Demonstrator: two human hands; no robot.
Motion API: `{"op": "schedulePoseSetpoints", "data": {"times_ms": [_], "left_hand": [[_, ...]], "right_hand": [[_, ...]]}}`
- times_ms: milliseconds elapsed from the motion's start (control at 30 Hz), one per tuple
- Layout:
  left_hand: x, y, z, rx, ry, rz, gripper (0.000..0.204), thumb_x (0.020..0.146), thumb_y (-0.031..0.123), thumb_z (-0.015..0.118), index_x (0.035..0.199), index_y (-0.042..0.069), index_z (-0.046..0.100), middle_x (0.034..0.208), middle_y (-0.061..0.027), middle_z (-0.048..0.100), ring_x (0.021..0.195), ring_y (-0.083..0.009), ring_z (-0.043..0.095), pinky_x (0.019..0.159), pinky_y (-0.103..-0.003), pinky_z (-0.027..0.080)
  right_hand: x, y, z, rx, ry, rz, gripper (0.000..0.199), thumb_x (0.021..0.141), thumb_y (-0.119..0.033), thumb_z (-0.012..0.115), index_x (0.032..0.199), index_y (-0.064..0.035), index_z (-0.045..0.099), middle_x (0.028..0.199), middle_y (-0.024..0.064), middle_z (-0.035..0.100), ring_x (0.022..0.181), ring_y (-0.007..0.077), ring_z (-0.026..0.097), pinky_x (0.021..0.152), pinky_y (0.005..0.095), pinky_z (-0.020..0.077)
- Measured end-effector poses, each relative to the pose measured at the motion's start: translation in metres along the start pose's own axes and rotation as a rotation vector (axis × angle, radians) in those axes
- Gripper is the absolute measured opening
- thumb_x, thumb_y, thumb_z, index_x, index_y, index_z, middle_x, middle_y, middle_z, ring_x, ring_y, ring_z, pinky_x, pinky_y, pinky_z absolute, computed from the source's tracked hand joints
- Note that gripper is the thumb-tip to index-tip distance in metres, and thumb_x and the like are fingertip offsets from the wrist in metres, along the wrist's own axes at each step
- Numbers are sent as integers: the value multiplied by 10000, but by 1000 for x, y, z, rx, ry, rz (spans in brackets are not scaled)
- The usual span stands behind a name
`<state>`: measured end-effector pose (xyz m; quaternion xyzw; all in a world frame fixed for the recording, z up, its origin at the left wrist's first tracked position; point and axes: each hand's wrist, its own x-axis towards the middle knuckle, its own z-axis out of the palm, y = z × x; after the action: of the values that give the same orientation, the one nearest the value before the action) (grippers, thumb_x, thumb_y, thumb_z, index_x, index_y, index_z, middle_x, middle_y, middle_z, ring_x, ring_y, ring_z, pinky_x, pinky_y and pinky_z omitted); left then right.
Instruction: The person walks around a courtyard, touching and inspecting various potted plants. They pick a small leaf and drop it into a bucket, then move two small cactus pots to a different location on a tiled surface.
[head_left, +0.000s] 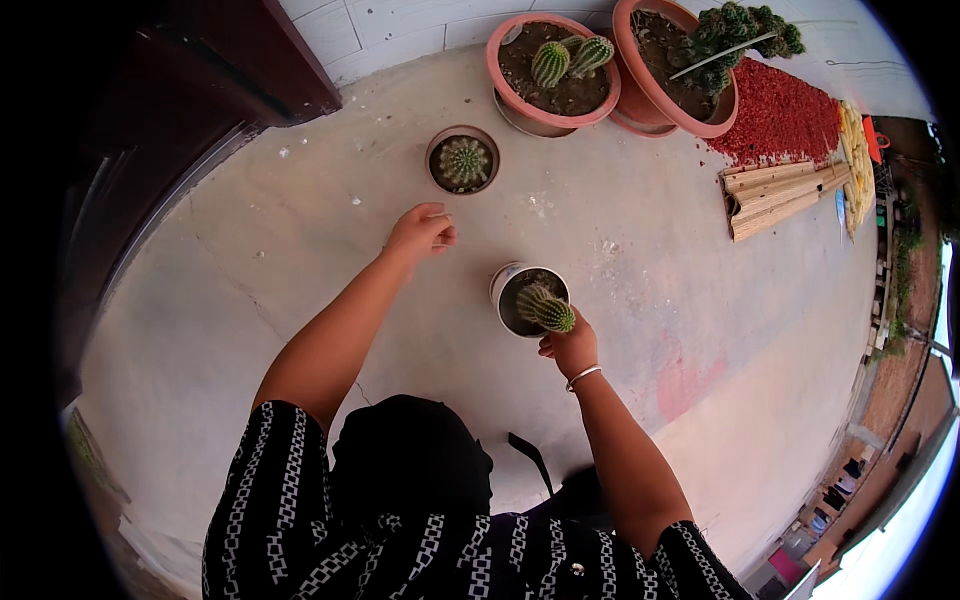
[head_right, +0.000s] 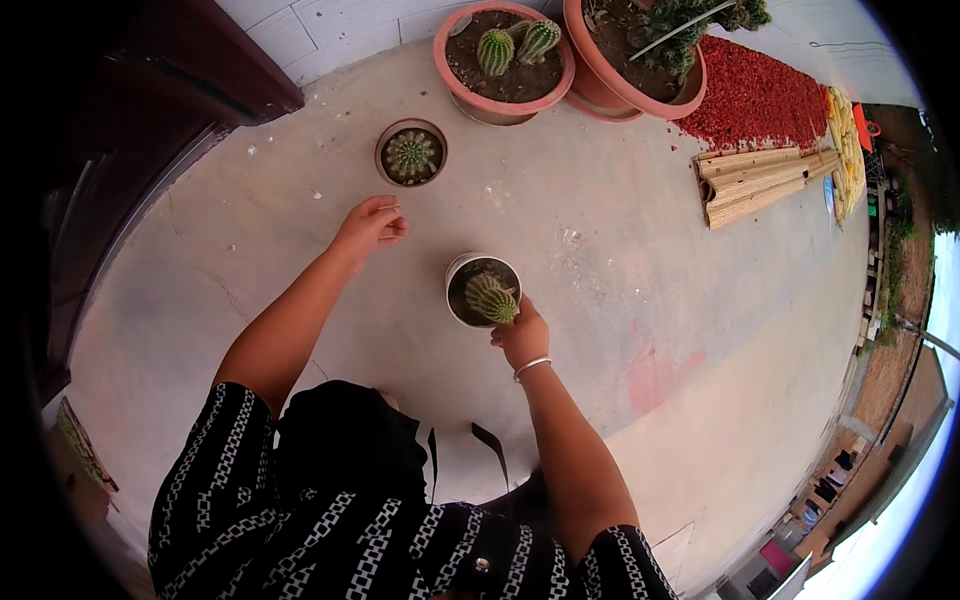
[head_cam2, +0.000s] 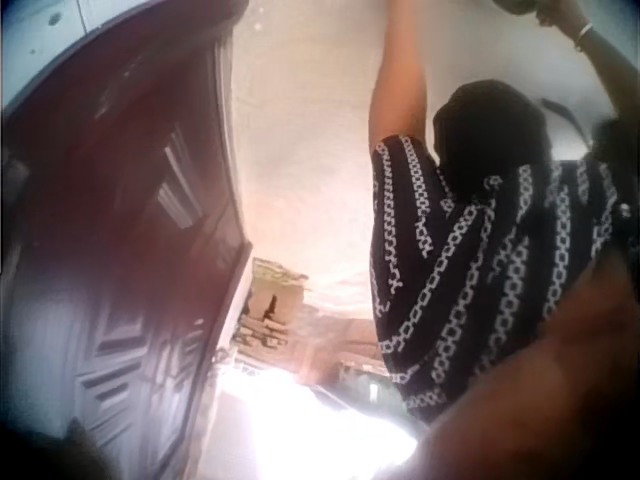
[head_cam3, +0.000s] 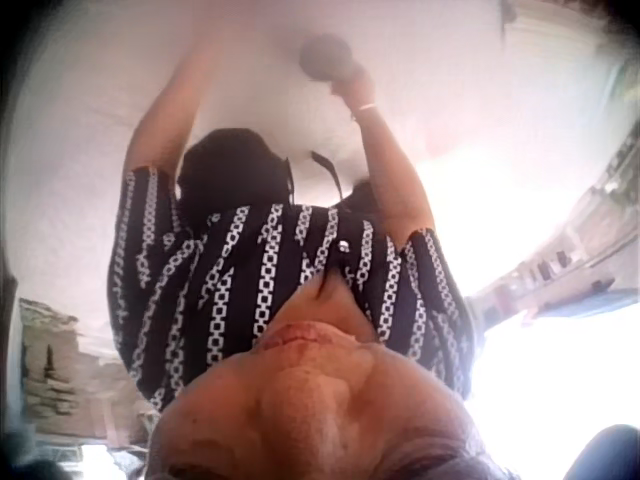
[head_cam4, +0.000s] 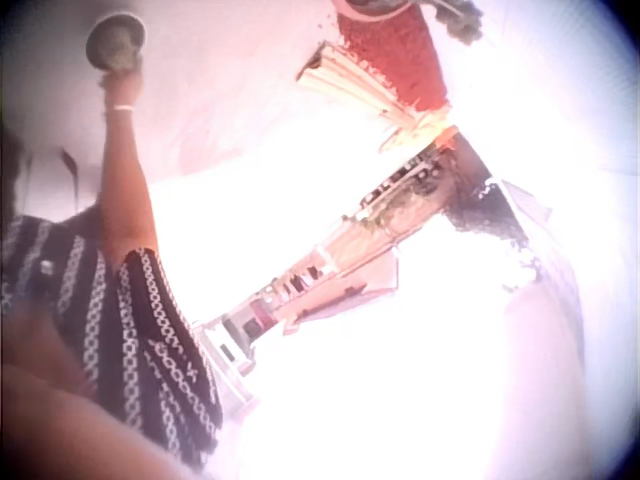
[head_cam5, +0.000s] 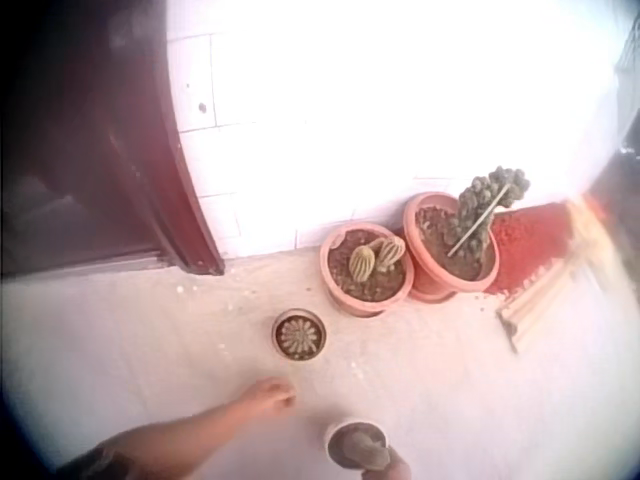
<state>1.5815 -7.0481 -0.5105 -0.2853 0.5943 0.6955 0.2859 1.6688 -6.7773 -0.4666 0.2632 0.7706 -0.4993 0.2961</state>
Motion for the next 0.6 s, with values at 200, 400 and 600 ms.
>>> {"op": "schedulePoseSetpoints", "data": {"times_ms": [200, 400, 600], "left_hand": [[-10, -63, 66, 239, -228, -154, 353, 912, 247, 471, 1224, 81, 483, 1119, -50, 557, 1030, -162, 525, 862, -338, 439], [6, -71, 101, 144, -426, -228, 411, 926, 336, 439, 1255, 91, 465, 1195, -55, 523, 1086, -168, 496, 913, -361, 400], [-26, -49, 75, 26, -537, -180, 699, 775, 462, 637, 1333, 147, 359, 1245, -50, 481, 1166, -204, 441, 1008, -427, 301]], "right_hand": [[-8, 39, -29, 142, -45, 66, 321, 768, 34, 486, 1083, -16, 524, 655, 94, 606, 534, 166, 609, 477, 262, 503], [-4, 44, -39, 191, -67, 130, 166, 859, -74, 473, 979, 24, 534, 647, 114, 610, 523, 185, 615, 467, 270, 508], [-14, 10, -31, 196, -72, 57, 207, 883, -121, 439, 980, 36, 531, 638, 120, 606, 517, 189, 611, 477, 275, 518]]}}
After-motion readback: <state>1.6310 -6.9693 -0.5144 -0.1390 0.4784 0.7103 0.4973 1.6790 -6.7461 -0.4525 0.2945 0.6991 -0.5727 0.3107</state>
